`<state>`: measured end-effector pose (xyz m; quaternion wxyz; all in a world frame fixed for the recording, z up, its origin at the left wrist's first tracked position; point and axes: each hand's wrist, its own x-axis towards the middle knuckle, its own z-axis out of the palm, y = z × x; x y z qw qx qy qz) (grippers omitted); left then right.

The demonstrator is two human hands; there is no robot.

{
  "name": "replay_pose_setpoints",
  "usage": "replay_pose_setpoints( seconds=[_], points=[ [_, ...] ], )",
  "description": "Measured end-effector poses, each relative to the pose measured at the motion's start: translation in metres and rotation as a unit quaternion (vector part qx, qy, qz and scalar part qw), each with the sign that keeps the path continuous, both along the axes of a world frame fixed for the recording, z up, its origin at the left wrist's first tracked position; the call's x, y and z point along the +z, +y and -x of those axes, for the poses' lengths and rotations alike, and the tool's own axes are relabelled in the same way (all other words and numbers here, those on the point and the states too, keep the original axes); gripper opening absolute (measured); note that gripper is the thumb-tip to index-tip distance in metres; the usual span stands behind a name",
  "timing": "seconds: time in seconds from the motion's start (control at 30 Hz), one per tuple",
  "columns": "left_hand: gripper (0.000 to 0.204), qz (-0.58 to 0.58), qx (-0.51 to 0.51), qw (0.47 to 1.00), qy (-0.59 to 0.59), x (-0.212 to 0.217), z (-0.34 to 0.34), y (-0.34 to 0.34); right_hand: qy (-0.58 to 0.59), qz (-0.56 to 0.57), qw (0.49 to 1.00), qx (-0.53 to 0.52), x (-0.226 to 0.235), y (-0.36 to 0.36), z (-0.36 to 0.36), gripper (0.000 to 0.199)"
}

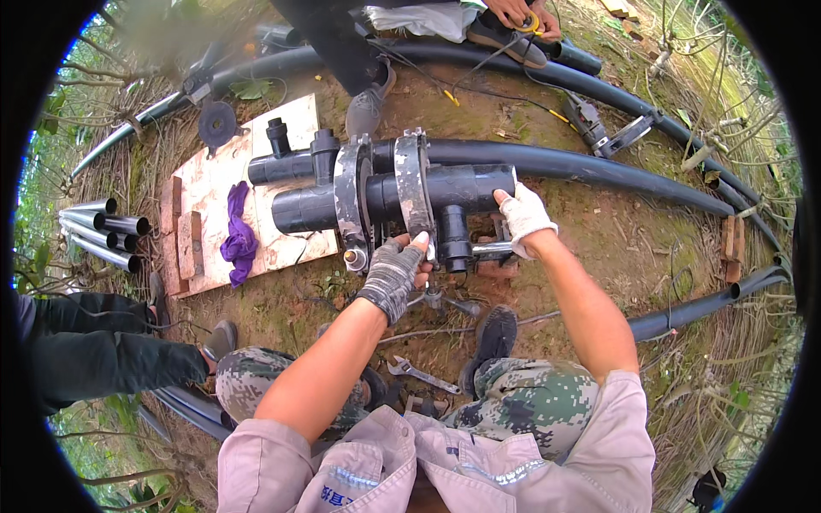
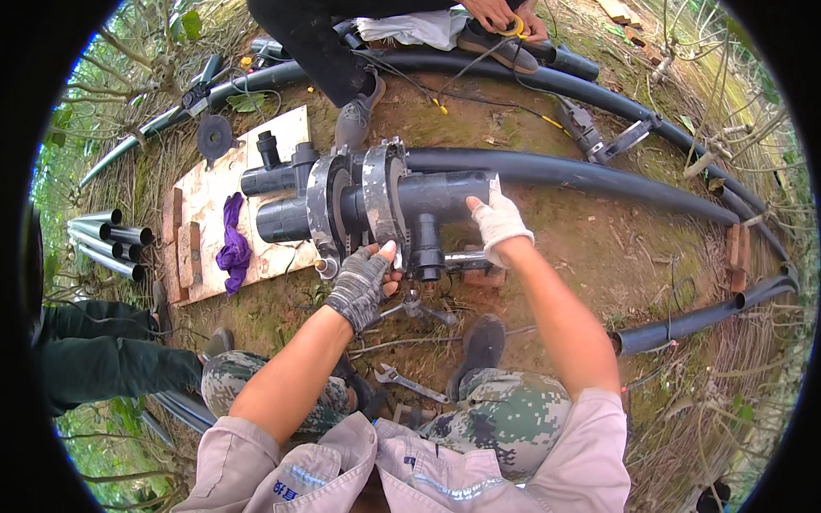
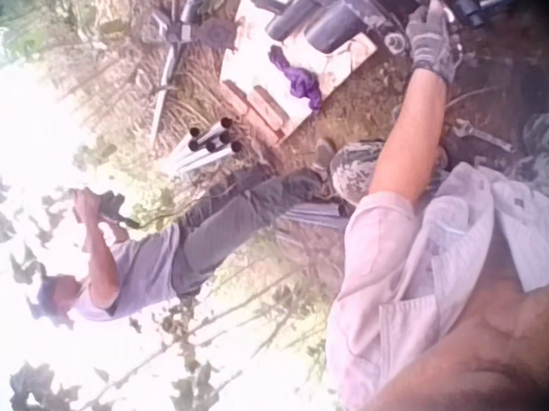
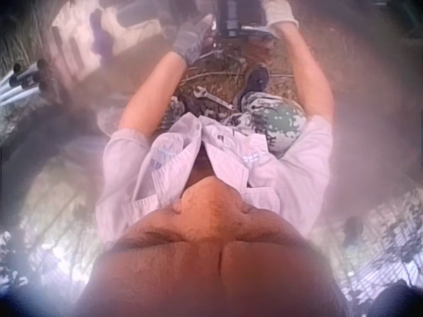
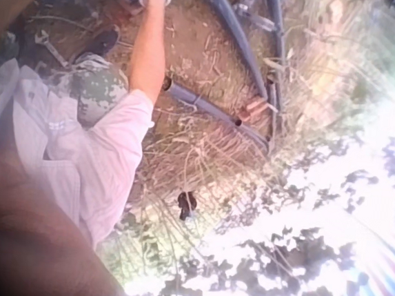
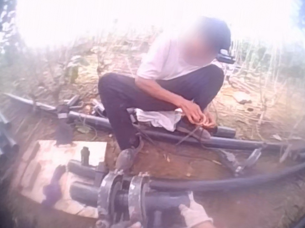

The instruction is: The person assembles black plastic pipes using a pipe clamp tool and an adjustable wrench. They tighten the clamp around a pipe joint, reposition the tool, and continue securing the connection while another person works nearby.

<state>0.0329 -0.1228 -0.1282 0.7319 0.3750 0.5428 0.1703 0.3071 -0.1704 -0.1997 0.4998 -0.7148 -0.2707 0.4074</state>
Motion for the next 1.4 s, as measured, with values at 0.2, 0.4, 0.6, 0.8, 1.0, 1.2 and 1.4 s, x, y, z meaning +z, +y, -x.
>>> replay_pose_setpoints(
  seconds=[0.2, 0.4, 0.6, 0.8, 1.0, 1.2, 1.4],
  points=[
    [0.044, -0.031, -0.003, 0.998, 0.054, 0.022, 0.002, 0.000, -0.009, 0.001, 1.000, 0.021, 0.013, -0.006, 0.006, 0.058],
    [0.053, -0.080, -0.052, 0.992, 0.083, 0.013, -0.020, -0.008, -0.006, 0.006, 1.000, 0.014, 0.010, -0.008, 0.004, 0.054],
    [0.064, -0.173, -0.113, 0.978, 0.023, 0.001, -0.004, -0.006, -0.048, 0.000, 0.999, 0.026, 0.001, -0.006, 0.001, 0.062],
    [0.061, -0.165, -0.074, 0.984, -0.010, -0.017, 0.001, -0.009, 0.012, 0.002, 1.000, 0.011, 0.028, -0.009, 0.011, 0.058],
    [0.066, -0.095, -0.071, 0.993, -0.004, -0.001, 0.009, 0.006, 0.029, -0.009, 0.999, -0.015, -0.013, -0.015, 0.000, 0.037],
    [0.065, -0.124, -0.061, 0.990, -0.013, -0.006, 0.006, 0.000, 0.032, -0.028, 0.998, -0.048, 0.002, -0.014, -0.001, 0.055],
    [0.065, -0.147, -0.080, 0.986, -0.011, -0.011, -0.001, -0.005, -0.046, -0.010, 0.998, -0.046, -0.015, -0.022, -0.021, 0.021]
  ],
)
